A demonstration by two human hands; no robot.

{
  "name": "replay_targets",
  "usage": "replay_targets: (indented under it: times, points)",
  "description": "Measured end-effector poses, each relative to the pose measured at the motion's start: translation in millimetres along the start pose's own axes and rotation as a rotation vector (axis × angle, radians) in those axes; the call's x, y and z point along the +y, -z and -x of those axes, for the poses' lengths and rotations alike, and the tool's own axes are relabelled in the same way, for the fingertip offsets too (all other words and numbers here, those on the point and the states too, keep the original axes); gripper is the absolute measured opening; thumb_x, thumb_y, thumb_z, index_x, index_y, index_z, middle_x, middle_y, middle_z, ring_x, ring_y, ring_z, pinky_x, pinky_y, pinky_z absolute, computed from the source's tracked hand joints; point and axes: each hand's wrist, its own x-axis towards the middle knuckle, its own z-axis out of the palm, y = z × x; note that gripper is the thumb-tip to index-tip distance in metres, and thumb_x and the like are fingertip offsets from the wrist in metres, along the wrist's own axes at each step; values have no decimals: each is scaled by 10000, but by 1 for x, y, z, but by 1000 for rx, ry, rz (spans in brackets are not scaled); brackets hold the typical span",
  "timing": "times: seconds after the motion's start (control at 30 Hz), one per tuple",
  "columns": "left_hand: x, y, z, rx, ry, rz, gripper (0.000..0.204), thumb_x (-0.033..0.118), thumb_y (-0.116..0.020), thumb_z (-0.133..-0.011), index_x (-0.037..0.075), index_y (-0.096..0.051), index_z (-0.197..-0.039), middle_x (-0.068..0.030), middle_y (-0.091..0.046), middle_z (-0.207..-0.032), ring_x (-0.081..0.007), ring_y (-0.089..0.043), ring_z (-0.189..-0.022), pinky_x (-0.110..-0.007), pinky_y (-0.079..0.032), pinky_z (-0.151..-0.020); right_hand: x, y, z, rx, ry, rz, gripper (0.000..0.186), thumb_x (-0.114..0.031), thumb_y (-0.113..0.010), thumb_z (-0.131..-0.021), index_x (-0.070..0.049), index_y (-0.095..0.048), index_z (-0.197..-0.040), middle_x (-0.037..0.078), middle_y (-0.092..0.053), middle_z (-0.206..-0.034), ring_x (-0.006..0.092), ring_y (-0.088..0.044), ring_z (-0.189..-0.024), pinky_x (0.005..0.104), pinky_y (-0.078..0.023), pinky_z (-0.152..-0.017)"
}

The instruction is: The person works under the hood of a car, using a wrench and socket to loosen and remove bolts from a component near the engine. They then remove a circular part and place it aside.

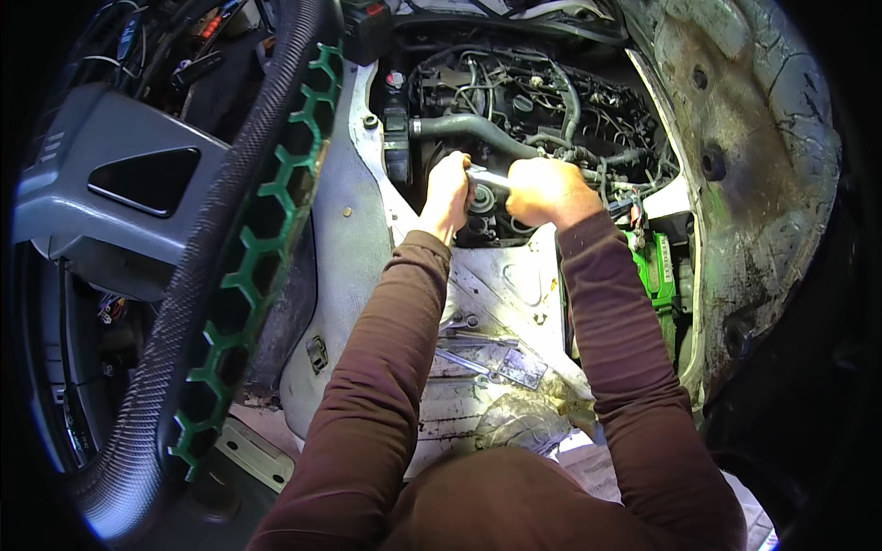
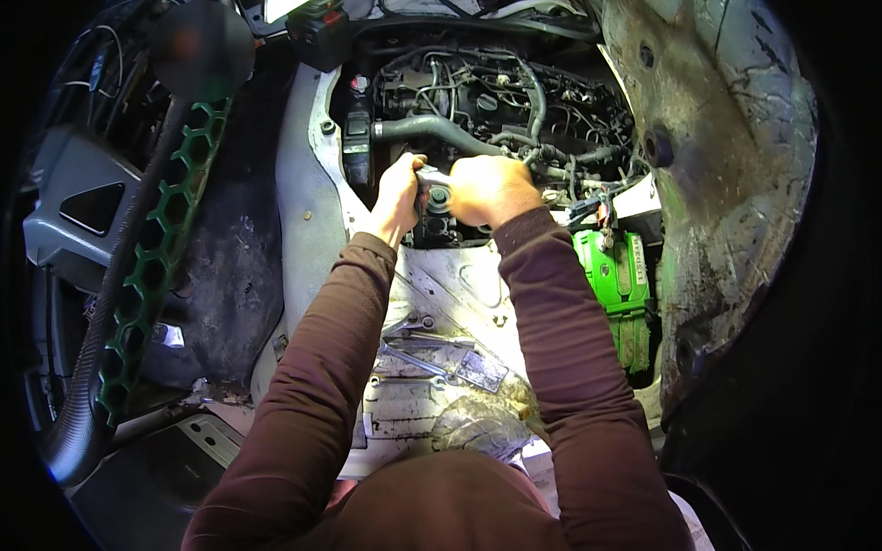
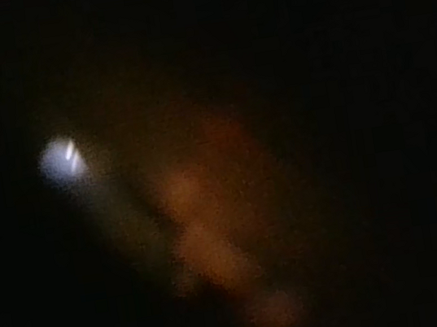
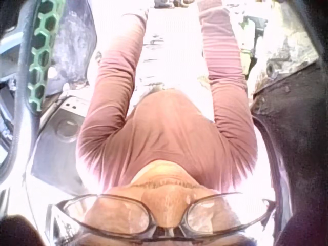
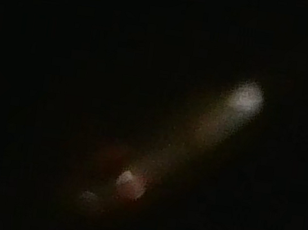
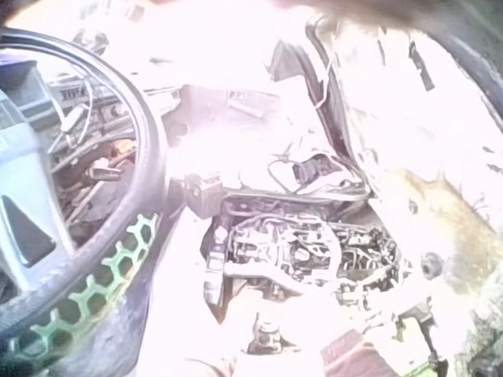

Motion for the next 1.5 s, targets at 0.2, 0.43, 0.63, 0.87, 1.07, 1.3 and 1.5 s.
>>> replay_targets:
  times: [0.2, 0.43, 0.63, 0.87, 1.07, 1.3, 1.5]
  points:
    - [1, 2, -6, -207, 147, -29, 261, 388, -565, -980, 151, -655, -916, -4, -578, -684, -138, -515, -556, -310, -416, -526, 48, -44, -61, 35, -90, -15, 230, -167, -626, -916, -120, -772, -1088, 147, -773, -1140, 373, -733, -1093, 648, -509, -970]
    - [-10, 6, -15, -41, -52, -21, 235, 364, -568, -970, 146, -631, -911, -3, -537, -667, -137, -455, -524, -299, -370, -513, -5, -1, -11, 15, 81, 44, 279, -211, -615, -904, -99, -804, -1076, 175, -787, -1093, 343, -760, -1050, 483, -587, -904]
    - [5, -6, -1, -163, 132, -96, 279, 397, -569, -957, 147, -638, -856, -1, -548, -654, -149, -510, -550, -329, -434, -540, 37, -43, -63, 63, -111, 30, 229, -188, -626, -943, -150, -780, -1109, 109, -775, -1161, 330, -729, -1110, 712, -424, -1011]
    - [1, 4, -5, 7, 29, 59, 277, 346, -527, -982, 109, -667, -1003, -22, -556, -677, -140, -463, -532, -318, -399, -527, 2, -13, -43, 58, -83, -61, 267, -233, -675, -897, -122, -808, -1100, 114, -800, -1119, 319, -755, -1093, 595, -552, -928]
    - [0, -12, -11, 66, -40, 27, 274, 319, -546, -970, 101, -645, -837, -14, -548, -635, -144, -455, -483, -312, -373, -469, 6, -4, -6, 206, 63, 8, 236, -191, -682, -872, -73, -804, -1036, 161, -800, -996, 323, -785, -964, 458, -613, -822]
    - [22, -54, -7, -197, -56, -14, 283, 370, -547, -991, 130, -658, -890, 13, -545, -654, -118, -458, -530, -290, -383, -521, 26, 9, 28, 329, -104, -44, 244, -174, -693, -874, -57, -777, -1071, 175, -787, -1039, 344, -773, -995, 467, -611, -883]
    - [-27, -60, -6, -249, 0, 57, 292, 339, -537, -984, 96, -631, -853, -7, -537, -648, -131, -453, -509, -301, -367, -502, 36, -14, 35, 185, -167, -46, 251, -164, -646, -895, -59, -779, -1080, 193, -784, -1081, 360, -769, -1027, 473, -608, -903]
